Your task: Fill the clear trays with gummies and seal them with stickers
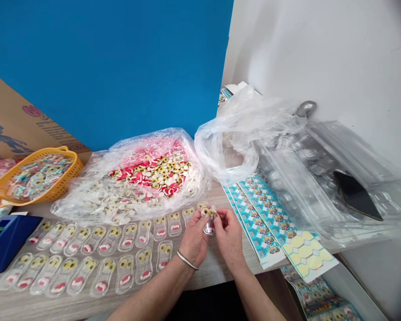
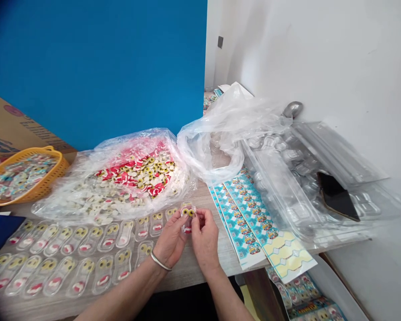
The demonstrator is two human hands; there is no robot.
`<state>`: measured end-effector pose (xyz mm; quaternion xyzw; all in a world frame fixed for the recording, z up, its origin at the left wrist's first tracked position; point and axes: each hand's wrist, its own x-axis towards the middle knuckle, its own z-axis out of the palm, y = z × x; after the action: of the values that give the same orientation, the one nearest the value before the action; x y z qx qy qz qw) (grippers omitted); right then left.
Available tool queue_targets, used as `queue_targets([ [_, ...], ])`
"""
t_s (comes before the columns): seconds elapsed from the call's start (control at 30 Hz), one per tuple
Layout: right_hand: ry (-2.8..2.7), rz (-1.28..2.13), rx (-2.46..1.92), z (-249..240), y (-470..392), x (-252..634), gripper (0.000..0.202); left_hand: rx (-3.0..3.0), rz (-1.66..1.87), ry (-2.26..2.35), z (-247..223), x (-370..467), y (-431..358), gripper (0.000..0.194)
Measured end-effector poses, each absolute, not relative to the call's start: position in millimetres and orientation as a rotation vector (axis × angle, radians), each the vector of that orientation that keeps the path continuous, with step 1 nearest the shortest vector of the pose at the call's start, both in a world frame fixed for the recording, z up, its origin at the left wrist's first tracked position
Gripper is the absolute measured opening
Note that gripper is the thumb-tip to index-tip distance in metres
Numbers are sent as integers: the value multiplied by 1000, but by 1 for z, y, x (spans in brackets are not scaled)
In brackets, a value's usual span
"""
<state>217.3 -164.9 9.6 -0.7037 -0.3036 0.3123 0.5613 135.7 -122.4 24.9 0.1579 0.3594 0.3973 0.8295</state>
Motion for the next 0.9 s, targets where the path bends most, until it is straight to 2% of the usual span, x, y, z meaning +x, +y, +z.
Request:
queue_targets([
  [0.2, -615, 1033, -1424, 7, -162, 218, 24, 373, 837, 720, 17, 132, -118, 27],
  [0.3, -595, 1077, -1392, 4, -163, 222, 26, 426, 817, 738, 15, 130, -118, 27],
  [0.5, -753, 792, -1730, -20, -151, 268, 31, 512, 929, 984, 23, 113, -101, 37],
  [0.63, -870, 708, -1901, -29, -131, 289, 19, 577, 1010, 1011, 32, 102, -87, 32],
  [0.77, -983, 550, -2077, -22, -119, 276, 6, 576, 975, 1027, 34, 101, -86, 29],
  [0.9, -1128, 321, -2305, -13, -117, 255, 12, 608, 917, 1039, 32, 104, -88, 29],
])
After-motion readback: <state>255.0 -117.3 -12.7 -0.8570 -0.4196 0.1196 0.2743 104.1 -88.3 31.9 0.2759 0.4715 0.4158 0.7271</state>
